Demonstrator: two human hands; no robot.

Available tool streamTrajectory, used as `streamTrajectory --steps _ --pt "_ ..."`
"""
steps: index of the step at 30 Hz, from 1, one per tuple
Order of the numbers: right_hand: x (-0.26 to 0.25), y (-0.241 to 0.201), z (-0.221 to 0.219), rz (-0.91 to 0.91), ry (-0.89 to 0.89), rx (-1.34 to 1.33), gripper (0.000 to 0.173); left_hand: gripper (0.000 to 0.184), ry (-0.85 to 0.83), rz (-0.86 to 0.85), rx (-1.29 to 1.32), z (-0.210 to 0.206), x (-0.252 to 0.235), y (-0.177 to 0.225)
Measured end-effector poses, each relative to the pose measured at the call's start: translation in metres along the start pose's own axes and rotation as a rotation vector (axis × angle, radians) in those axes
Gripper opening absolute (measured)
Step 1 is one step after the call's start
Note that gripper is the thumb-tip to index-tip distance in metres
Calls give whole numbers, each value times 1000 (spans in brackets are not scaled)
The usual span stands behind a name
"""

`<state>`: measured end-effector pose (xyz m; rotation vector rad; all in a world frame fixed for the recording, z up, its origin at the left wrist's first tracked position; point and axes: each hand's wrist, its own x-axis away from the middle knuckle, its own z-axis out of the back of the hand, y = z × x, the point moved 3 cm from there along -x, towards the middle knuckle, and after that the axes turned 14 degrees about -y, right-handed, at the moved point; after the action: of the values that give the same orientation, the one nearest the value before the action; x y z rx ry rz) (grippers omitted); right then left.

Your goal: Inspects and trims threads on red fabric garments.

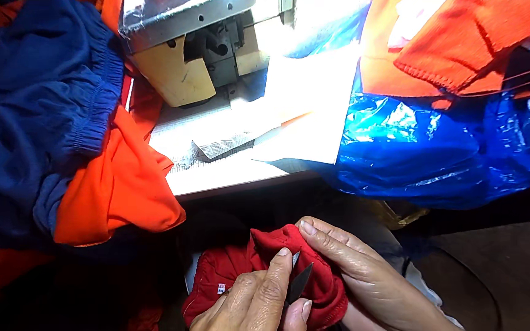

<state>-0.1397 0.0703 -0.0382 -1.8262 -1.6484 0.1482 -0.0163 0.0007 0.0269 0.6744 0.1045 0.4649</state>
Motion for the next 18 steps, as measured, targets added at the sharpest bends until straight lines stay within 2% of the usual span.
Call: streamTrajectory --steps 7,12,18 --pt "1 1 0 15 -7 22 26 29 14 -8 21 -1 0 1" --pt "4 -7 -8 -54 93 34 25 29 11 -7 20 0 0 1" --pt "2 1 -1 21 -10 23 27 29 7 -4 34 -1 0 0"
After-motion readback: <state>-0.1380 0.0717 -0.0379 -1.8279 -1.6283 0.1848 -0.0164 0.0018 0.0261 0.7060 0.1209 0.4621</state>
